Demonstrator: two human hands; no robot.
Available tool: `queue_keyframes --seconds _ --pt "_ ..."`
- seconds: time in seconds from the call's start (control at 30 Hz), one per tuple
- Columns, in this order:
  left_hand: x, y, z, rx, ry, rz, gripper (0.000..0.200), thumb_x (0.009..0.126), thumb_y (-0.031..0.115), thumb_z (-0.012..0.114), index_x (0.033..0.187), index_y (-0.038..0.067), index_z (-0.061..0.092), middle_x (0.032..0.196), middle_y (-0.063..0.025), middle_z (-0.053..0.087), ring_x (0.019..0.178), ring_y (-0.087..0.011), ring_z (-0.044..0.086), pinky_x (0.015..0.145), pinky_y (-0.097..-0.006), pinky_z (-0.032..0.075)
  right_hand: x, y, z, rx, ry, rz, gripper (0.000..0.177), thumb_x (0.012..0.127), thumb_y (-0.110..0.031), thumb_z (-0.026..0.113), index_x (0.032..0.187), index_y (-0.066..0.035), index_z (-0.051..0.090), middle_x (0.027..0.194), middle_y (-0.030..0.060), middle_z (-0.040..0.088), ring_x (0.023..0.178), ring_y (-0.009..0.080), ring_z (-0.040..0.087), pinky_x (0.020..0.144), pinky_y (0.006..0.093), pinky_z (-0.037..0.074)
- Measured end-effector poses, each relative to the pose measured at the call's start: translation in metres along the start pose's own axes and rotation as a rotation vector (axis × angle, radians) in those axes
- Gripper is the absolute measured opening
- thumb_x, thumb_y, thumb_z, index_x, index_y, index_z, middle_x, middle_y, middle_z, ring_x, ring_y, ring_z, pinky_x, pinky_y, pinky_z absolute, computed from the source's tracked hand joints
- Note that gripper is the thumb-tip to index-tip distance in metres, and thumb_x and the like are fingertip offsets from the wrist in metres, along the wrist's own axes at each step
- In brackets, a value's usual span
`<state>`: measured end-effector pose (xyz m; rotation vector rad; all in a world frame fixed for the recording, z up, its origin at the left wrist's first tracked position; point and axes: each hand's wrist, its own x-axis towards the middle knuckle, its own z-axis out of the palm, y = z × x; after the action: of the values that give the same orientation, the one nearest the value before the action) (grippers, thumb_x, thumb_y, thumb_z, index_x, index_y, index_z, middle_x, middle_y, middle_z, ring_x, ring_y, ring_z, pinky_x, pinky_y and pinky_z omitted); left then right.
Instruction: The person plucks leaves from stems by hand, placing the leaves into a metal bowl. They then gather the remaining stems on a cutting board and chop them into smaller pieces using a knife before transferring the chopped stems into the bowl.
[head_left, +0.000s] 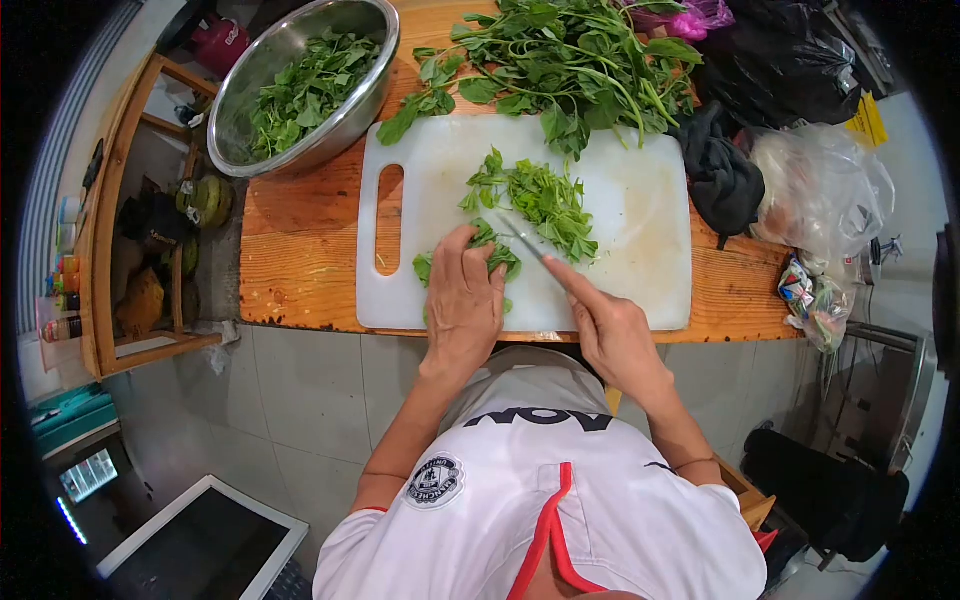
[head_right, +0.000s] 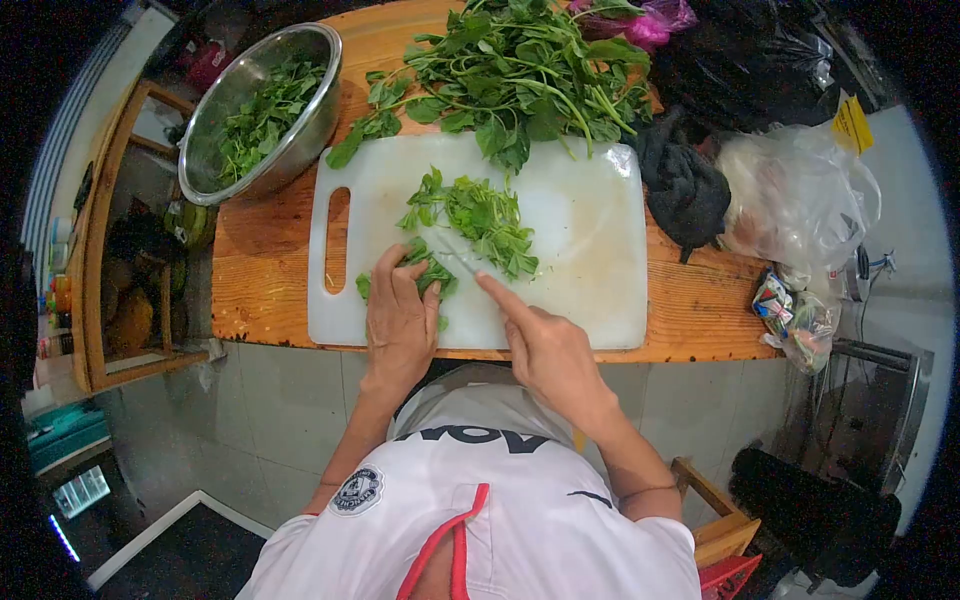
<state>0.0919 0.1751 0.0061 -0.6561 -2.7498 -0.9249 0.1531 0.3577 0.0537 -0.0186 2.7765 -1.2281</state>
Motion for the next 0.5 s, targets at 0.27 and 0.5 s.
queue_keyframes --seconds 0.27,0.5 --pt "-0.003 -0.002 -0.005 -0.12 -0.028 -0.037 0.027 0.088 0.005 0.059 0.111 -0.002 0.047 0.123 -0.0207 0.042 0.112 -0.0395 0.048 0.092 -0.0464 0.045 -0.003 -0.018 0.006 0.194 0.043 -0.124 0.056 0.09 0.001 0.052 0.143 -0.017 0.045 0.08 0.0207 0.06 0.067 0.0347 0.06 0.064 0.041 0.049" --pt "-0.007 -0.008 0.008 -0.298 0.182 -0.03 0.033 0.086 -0.001 0.059 0.114 -0.002 0.042 0.123 -0.0218 0.046 0.113 -0.0399 0.051 0.093 -0.0441 0.046 -0.006 -0.015 0.02 0.224 -0.001 -0.1 0.06 0.088 0.003 0.052 0.144 -0.016 0.043 0.08 0.0193 0.059 0.066 0.0328 0.06 0.064 0.0399 0.049"
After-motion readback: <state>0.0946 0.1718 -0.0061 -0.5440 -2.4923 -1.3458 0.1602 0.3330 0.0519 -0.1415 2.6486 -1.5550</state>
